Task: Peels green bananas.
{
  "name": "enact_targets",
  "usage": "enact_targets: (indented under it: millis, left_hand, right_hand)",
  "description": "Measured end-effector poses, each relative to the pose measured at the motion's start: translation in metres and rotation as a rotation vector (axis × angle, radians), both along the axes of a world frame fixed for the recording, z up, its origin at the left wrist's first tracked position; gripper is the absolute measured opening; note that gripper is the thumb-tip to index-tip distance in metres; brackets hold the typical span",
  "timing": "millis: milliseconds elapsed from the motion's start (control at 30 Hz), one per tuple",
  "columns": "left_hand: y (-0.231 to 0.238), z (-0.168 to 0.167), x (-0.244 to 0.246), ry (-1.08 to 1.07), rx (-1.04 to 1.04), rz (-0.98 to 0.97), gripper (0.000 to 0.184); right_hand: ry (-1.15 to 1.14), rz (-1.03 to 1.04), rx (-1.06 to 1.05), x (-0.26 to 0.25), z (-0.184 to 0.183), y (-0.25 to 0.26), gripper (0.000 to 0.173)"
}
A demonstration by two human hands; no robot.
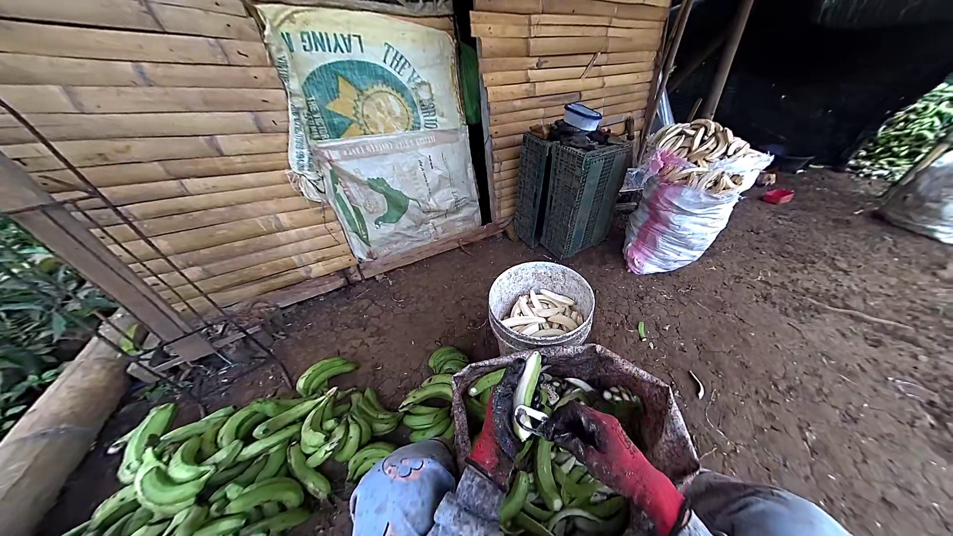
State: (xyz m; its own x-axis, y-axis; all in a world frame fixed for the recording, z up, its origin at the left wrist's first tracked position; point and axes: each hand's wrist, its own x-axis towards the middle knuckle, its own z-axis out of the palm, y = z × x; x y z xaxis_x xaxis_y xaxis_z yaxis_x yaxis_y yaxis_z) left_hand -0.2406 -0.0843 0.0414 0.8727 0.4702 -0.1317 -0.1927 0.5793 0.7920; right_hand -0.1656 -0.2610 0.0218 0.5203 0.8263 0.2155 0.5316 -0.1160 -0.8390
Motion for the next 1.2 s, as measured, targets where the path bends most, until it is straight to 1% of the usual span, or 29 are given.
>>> enact_targets:
  millis: [67,133,200,233,267,333,367,400,433,467,500,567,600,633,667,700,733,767,833,867,900,933,1000,1033,1067,1133,1200]
  left_hand:
    - [-0.01,-0.002,-0.008,0.044,0.066,-0.046,0.038]
    - [-0.021,-0.001,-0.017,0.18,0.231,-0.055,0.039]
    - [-0.027,0.004,-0.022,0.271,0.38,-0.033,0.039]
    - [-0.027,0.004,-0.022,0.271,0.394,-0.008,0.038]
    - [-0.023,0.001,-0.018,0.241,0.366,0.029,0.037]
    - [-0.012,-0.005,-0.01,0.155,0.283,0.12,0.037]
    - [-0.01,-0.003,-0.005,0.104,0.249,0.168,0.037]
    - [-0.006,-0.002,0.001,0.04,0.19,0.181,0.037]
    - [-0.003,-0.002,0.004,-0.022,0.121,0.161,0.038]
    - [-0.001,-0.003,0.004,-0.058,0.092,0.124,0.039]
    - [-0.001,-0.005,0.0,-0.046,0.152,0.072,0.039]
    - [-0.007,-0.01,-0.012,0.108,0.435,-0.035,0.037]
    - [-0.01,-0.011,-0.015,0.201,0.524,-0.09,0.036]
    - [-0.01,-0.012,-0.018,0.263,0.556,-0.16,0.037]
    - [-0.011,-0.018,-0.018,0.274,0.493,-0.202,0.038]
    - [-0.013,-0.021,-0.017,0.241,0.335,-0.197,0.04]
    - [-0.012,-0.021,-0.015,0.196,0.195,-0.167,0.042]
    - [-0.011,-0.019,-0.013,0.162,0.122,-0.108,0.045]
    - [-0.014,-0.012,-0.007,0.153,0.146,0.116,0.042]
    - [-0.014,-0.011,-0.003,0.117,0.139,0.205,0.04]
    - [-0.012,-0.011,0.001,0.05,0.08,0.27,0.037]
    - [-0.01,-0.01,0.003,-0.009,0.0,0.31,0.035]
    - [-0.008,-0.008,0.002,-0.078,-0.118,0.339,0.033]
    - [-0.009,-0.006,0.0,-0.099,-0.126,0.321,0.035]
    - [-0.01,-0.004,-0.002,-0.118,-0.101,0.297,0.035]
    - [-0.016,-0.001,-0.005,-0.093,0.048,0.29,0.037]
    - [-0.022,0.007,-0.006,0.099,0.344,0.396,0.038]
  right_hand:
    - [-0.208,-0.189,-0.161,0.005,0.002,0.003,0.037]
    - [-0.334,-0.403,-0.249,0.019,0.012,0.007,0.047]
    - [-0.298,-0.552,-0.259,0.037,0.021,0.005,0.051]
    - [-0.282,-0.583,-0.188,0.045,0.021,0.003,0.048]
    - [-0.277,-0.564,-0.094,0.047,0.02,0.002,0.043]
    - [-0.214,-0.398,0.024,0.031,0.019,-0.002,0.037]
    - [-0.166,-0.279,0.045,0.019,0.017,-0.003,0.033]
    - [-0.14,-0.161,0.034,0.009,0.015,-0.003,0.03]
    - [-0.144,-0.086,-0.013,0.0,0.013,-0.002,0.029]
    - [-0.188,-0.079,-0.065,-0.005,0.011,-0.001,0.029]
    - [-0.266,-0.132,-0.113,-0.007,0.012,0.0,0.032]
    - [-0.416,-0.326,-0.169,0.003,0.015,0.001,0.041]
    - [-0.431,-0.423,-0.205,0.014,0.018,0.001,0.042]
    - [-0.412,-0.508,-0.236,0.025,0.021,0.0,0.044]
    - [-0.376,-0.565,-0.246,0.035,0.024,-0.002,0.046]
    - [-0.347,-0.589,-0.224,0.041,0.025,-0.005,0.046]
    - [-0.327,-0.579,-0.201,0.041,0.026,-0.008,0.046]
    - [-0.313,-0.547,-0.187,0.034,0.027,-0.01,0.045]
    - [-0.294,-0.456,-0.118,0.01,0.026,-0.011,0.041]
    - [-0.306,-0.412,-0.056,-0.003,0.02,-0.009,0.038]
    - [-0.322,-0.367,-0.007,-0.015,0.014,-0.007,0.036]
    - [-0.346,-0.329,0.016,-0.025,0.008,-0.004,0.035]
    - [-0.384,-0.3,-0.031,-0.036,0.004,0.002,0.035]
    - [-0.394,-0.314,-0.07,-0.036,0.005,0.005,0.036]
    - [-0.414,-0.343,-0.106,-0.032,0.006,0.008,0.036]
    - [-0.435,-0.394,-0.173,-0.023,0.012,0.013,0.038]
    - [-0.477,-0.404,-0.17,-0.019,0.013,0.014,0.038]
